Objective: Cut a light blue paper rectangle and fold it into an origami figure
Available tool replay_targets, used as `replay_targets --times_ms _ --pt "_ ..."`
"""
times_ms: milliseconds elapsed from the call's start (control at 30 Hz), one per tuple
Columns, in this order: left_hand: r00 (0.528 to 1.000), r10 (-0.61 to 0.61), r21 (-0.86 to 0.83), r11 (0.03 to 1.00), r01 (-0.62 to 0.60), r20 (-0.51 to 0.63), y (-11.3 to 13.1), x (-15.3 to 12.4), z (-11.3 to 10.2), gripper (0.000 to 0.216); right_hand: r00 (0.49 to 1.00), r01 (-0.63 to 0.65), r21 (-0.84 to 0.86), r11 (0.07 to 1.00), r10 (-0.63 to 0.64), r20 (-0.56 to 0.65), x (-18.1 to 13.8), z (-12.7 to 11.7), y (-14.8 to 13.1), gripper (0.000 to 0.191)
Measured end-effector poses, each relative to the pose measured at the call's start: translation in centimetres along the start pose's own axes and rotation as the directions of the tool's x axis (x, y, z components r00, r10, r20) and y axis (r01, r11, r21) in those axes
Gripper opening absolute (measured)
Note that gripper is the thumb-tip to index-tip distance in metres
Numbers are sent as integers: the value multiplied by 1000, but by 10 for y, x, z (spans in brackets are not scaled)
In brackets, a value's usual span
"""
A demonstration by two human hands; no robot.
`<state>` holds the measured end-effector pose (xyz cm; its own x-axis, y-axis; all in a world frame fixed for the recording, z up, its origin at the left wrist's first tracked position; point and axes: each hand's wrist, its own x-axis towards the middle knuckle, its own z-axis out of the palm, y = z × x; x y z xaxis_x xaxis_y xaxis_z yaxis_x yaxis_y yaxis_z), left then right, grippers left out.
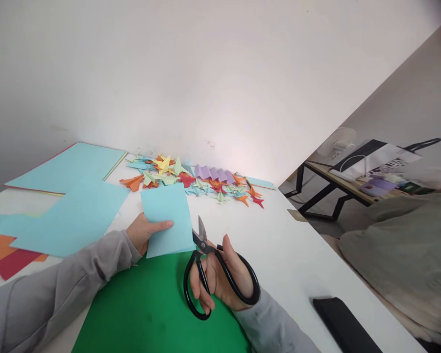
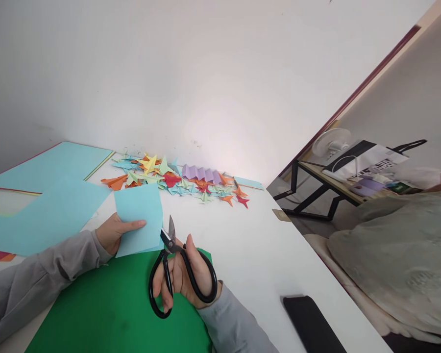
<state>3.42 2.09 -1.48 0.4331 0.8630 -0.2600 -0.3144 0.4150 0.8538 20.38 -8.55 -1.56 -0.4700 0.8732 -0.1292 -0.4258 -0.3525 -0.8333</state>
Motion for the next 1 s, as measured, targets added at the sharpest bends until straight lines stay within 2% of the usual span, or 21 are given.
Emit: replay_targets --times_ms 167,367,467,633,800,1000 --pt "998 6 21 1000 -7 59 -3 -2 1 52 997 -46 90 995 41 65 0 -1 -7 81" --pt "997 -26 25 999 25 70 -5 -3 0 53 988 -116 80 990 107 111 -1 -4 -11 93" --pt "997 -22 27 999 20 68 -5 -4 1 52 990 -113 53 992 108 86 0 -6 -10 92" --pt "997 -37 34 999 34 75 -6 -6 2 47 992 -106 -27 994 108 70 1 -7 -13 78" --pt "995 -67 44 997 64 70 -4 -9 4 43 995 -65 -11 998 66 81 0 -5 -18 69" --pt "979 -149 -76 984 161 142 4 -12 6 43 994 -92 -36 995 94 57 -3 -6 -21 80"
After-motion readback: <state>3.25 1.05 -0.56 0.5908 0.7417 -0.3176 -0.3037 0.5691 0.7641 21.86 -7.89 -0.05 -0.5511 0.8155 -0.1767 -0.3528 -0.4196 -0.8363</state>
